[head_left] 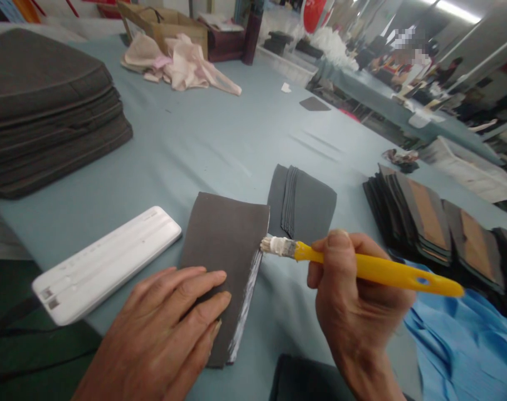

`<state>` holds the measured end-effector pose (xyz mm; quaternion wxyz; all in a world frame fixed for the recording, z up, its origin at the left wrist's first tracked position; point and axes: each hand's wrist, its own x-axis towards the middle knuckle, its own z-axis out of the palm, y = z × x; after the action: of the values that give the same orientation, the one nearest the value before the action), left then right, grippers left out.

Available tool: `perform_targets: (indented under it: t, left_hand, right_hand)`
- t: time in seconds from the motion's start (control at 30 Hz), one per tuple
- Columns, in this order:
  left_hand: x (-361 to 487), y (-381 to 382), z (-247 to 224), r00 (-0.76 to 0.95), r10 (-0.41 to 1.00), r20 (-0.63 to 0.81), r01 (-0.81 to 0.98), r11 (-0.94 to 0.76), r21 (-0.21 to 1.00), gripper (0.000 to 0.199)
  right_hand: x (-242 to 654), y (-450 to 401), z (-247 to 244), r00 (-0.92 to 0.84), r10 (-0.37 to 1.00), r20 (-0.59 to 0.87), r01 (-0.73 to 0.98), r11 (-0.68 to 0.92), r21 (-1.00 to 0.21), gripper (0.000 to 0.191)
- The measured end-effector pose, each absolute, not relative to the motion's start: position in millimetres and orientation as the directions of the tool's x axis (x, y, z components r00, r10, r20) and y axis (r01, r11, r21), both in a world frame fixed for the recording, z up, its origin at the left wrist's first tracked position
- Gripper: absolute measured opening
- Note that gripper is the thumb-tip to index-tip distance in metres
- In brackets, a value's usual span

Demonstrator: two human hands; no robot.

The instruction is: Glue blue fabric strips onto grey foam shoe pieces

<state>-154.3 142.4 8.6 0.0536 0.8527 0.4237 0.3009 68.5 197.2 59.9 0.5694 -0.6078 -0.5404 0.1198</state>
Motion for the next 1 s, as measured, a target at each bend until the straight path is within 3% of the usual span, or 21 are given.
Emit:
perform_targets:
  t: [0.37, 1.0]
  left_hand:
    - [-154.2, 143.9, 9.7, 0.476, 0.743, 0.470, 0.670, -0.653, 0.354, 0.036]
    - [-155.1, 145.4, 8.7, 0.476, 0.726, 0.496, 0.660, -0.668, 0.344, 0.039]
  right_hand:
    - [67.3, 204.2, 49.9, 0.306, 0.776, 0.551, 0.640, 0.261, -0.723, 0.038]
    - [73.2, 236.8, 49.7, 0.299, 0.763, 0.573, 0.635, 0.289, -0.716, 0.038]
